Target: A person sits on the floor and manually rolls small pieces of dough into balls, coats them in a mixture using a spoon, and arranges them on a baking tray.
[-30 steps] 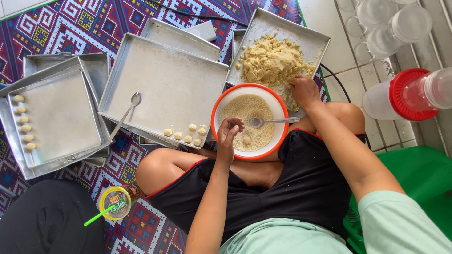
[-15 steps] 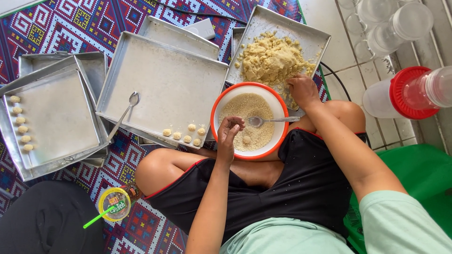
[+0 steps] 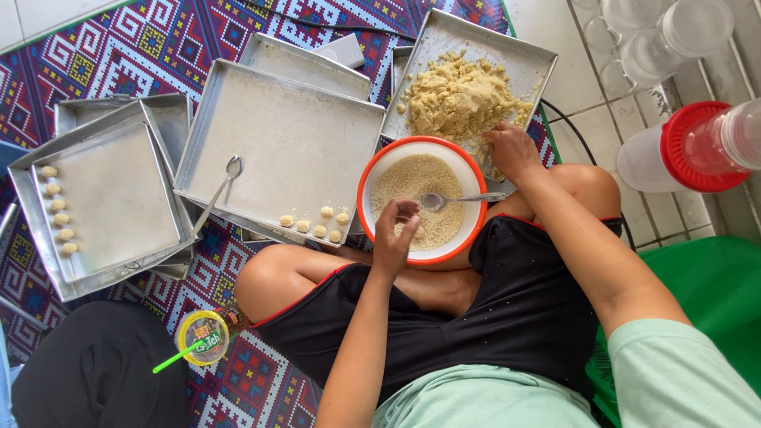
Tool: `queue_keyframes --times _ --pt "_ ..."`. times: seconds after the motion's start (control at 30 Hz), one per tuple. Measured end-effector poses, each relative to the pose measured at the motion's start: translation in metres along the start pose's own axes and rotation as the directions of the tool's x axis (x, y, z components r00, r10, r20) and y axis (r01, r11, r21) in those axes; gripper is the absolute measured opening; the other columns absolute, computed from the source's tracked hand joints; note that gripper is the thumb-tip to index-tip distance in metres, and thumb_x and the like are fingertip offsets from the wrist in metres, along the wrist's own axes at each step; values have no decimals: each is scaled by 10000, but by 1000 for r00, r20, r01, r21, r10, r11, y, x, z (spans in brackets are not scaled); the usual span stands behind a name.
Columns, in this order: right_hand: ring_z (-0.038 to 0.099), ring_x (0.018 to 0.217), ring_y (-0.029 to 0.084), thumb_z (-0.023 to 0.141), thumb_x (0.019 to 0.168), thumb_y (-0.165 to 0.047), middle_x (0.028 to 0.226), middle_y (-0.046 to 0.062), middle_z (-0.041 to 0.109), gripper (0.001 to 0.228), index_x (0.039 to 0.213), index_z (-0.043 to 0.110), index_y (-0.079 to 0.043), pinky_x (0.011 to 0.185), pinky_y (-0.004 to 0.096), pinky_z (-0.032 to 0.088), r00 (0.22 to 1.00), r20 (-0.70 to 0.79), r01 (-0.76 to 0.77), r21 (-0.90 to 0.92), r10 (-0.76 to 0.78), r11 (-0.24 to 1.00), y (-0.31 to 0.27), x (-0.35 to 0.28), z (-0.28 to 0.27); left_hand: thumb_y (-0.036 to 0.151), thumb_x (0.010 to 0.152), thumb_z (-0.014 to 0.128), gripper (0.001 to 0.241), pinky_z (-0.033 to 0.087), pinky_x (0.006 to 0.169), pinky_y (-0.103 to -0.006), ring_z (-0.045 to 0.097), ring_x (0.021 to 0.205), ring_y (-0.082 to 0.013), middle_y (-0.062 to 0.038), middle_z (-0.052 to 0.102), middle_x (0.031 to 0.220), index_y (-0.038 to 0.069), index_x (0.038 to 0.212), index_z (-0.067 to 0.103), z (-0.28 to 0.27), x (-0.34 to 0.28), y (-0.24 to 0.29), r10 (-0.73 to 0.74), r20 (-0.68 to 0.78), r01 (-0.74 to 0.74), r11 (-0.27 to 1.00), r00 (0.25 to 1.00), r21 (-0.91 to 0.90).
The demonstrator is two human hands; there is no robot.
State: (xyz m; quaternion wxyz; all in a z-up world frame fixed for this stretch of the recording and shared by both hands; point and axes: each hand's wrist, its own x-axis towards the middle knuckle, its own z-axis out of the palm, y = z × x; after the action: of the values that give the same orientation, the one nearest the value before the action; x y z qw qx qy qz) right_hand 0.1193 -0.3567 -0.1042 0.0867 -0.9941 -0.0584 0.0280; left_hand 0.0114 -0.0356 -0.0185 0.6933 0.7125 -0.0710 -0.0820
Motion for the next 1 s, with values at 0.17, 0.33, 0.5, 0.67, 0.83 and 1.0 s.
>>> queue_keyframes --times 0.17,0.33,0.5,0.67,0.83,1.0 --pt "713 954 378 636 969 -134 1162 120 631 309 1252 752 -178 739 468 634 1000 13 15 -16 -15 1000 14 1 23 264 843 746 313 527 872 -417 641 1022 -279 -87 647 1001 115 1110 676 13 -22 26 73 308 -221 849 949 481" --pt "710 990 349 581 1026 -114 1232 101 622 290 1255 749 -175 800 431 617 999 23 49 -41 -48 998 15 -1 29 403 708 822 481 502 884 -496 624 1055 -317 -56 621 1036 181 1103 662 26 -34 -1 -33 481 -366 602 876 710" --pt "703 991 389 588 1019 -96 1187 101 615 255 1189 769 -156 720 460 615 998 -39 50 7 -50 999 23 2 40 278 647 846 491 483 843 -481 604 1010 -296 -50 587 1033 166 1055 597 32 -34 -50 -197 415 -332 349 888 876" --pt "685 984 452 508 1067 -11 1221 196 584 290 1241 737 -45 727 536 607 998 44 44 118 -50 992 2 -7 5 215 609 871 492 470 826 -474 622 982 -287 -55 631 1003 165 1039 638 42 -39 -74 -179 362 -317 235 915 919" --pt "696 981 429 489 1076 -14 1222 187 587 301 1239 739 -49 692 523 613 996 76 35 108 -43 994 0 -2 4 214 602 884 480 467 838 -487 640 971 -278 -44 664 978 181 1022 654 49 -41 -73 -175 347 -315 184 921 931" --pt "710 970 431 543 1046 -18 1238 197 596 288 1257 734 -59 721 547 629 994 108 2 93 -12 996 0 0 -7 136 671 800 439 455 831 -470 645 964 -277 -44 668 988 161 1087 662 53 -43 -53 -164 280 -254 165 946 953"
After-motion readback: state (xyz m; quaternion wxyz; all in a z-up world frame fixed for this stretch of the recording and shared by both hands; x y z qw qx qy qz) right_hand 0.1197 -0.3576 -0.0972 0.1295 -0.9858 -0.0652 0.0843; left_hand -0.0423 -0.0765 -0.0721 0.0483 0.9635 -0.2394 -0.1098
